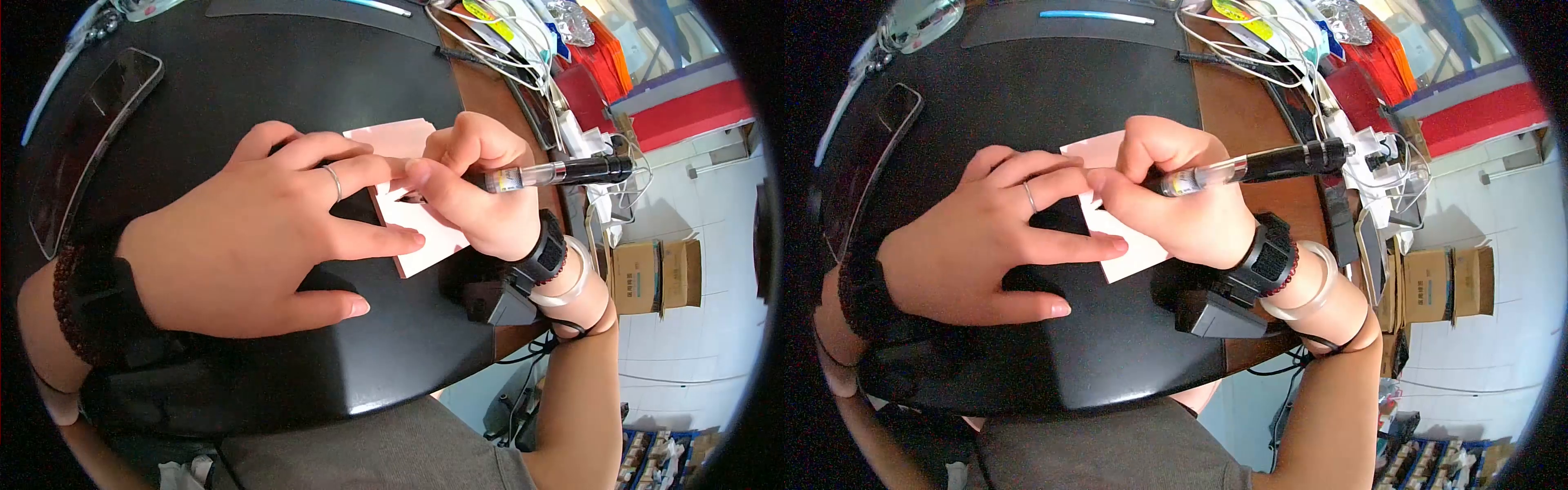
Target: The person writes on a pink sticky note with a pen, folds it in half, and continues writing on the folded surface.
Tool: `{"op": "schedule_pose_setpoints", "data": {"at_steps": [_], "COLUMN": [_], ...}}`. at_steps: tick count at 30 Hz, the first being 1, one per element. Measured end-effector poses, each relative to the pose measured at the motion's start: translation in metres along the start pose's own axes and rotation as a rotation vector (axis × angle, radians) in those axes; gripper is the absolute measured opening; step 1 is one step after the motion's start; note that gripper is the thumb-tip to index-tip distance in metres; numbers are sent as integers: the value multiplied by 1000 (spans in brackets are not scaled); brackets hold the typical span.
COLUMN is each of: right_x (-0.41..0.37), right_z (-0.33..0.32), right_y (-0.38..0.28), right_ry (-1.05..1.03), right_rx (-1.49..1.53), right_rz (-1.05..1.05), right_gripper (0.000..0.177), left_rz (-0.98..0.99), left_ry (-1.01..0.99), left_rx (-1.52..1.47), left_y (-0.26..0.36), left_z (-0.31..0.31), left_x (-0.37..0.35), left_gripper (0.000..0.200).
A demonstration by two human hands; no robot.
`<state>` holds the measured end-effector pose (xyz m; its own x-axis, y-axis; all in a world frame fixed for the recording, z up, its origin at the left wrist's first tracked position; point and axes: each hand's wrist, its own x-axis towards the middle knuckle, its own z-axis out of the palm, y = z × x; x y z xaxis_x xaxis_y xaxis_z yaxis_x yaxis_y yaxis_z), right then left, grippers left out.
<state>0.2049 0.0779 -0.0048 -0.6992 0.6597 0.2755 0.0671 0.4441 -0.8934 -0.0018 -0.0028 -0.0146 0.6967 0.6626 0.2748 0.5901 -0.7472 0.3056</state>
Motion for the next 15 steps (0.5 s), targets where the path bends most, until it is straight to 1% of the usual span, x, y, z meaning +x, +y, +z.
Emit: {"op": "schedule_pose_setpoints", "data": {"at_steps": [2, 5, 9, 13, 14, 15], "right_x": [0, 1, 2, 1, 1, 1], "right_z": [1, 4, 4, 3, 3, 3], "right_y": [1, -1, 1, -2, -2, -2], "right_ry": [-30, 10, -2, -12, -22, -34], "right_rx": [-69, -49, -53, -109, -86, -63], "right_rz": [-7, 14, -18, 11, 20, 27], "right_gripper": [30, 29, 27, 28, 28, 28], "left_rz": [-2, -12, -15, -18, -17, -138], "left_ry": [3, -5, -2, 6, 6, -220], "left_rx": [-8, -27, -40, -36, -39, 35], "left_y": [-1, -2, -2, -3, 4, 13], "left_z": [0, 1, 3, 6, -3, -15], "left_x": [0, -2, -1, -1, 7, 14], "left_gripper": [53, 53, 53, 53, 53, 53]}}
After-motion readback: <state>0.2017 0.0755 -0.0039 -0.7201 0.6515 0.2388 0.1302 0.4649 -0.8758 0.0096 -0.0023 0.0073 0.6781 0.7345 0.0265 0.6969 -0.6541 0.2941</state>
